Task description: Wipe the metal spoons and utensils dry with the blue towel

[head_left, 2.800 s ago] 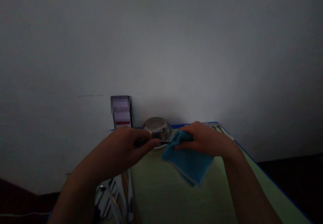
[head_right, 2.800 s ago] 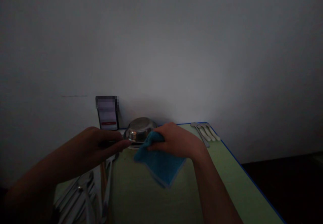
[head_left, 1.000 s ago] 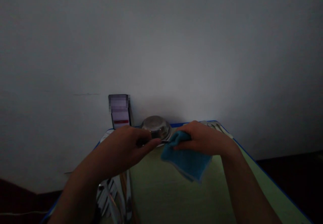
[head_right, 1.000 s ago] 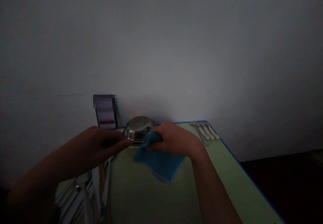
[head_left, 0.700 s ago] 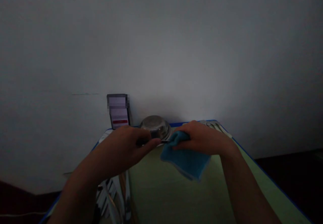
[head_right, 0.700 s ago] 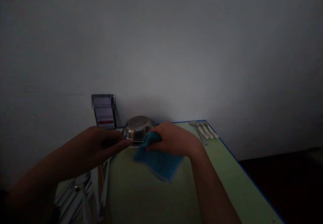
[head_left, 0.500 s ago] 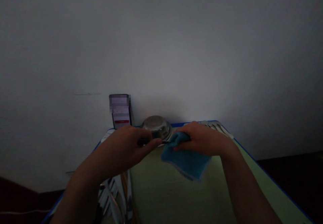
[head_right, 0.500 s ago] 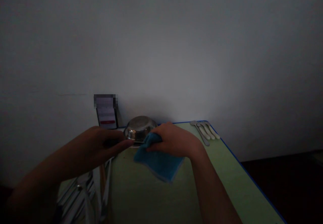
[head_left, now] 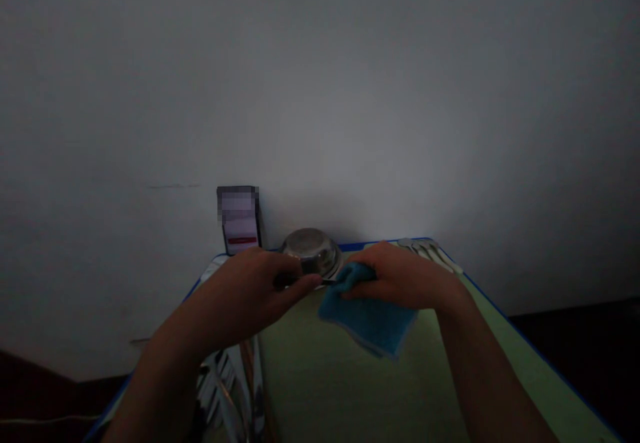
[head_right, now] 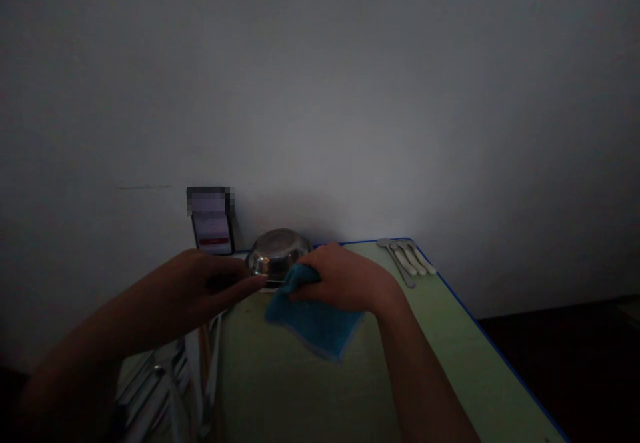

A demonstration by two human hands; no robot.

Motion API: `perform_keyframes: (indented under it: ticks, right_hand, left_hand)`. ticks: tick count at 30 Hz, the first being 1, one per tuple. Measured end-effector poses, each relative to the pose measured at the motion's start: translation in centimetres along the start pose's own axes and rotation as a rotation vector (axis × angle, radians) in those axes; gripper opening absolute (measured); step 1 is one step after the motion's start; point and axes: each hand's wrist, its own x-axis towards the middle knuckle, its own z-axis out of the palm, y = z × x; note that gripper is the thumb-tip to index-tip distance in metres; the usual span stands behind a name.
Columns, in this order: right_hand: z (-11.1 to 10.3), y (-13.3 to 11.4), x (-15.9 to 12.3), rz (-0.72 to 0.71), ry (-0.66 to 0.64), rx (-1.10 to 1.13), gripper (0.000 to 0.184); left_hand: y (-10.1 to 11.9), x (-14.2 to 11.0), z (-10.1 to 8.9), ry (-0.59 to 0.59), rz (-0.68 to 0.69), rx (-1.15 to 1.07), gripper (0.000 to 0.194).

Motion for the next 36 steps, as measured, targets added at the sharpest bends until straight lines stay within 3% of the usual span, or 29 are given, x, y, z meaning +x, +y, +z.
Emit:
perform_keyframes:
  ticks: [30, 36]
  right_hand:
    - [0.0, 0.1, 0.0, -0.014, -0.010, 0.014, 0.022]
    - [0.2, -0.4, 0.3, -0.028, 0.003, 0.026, 0.024]
  left_hand:
    - [0.3, 0.3, 0.0, -0.008, 0.016, 0.015, 0.043]
    - [-0.9, -0.1, -0.6, -0.060, 0.002, -0.056, 0.043]
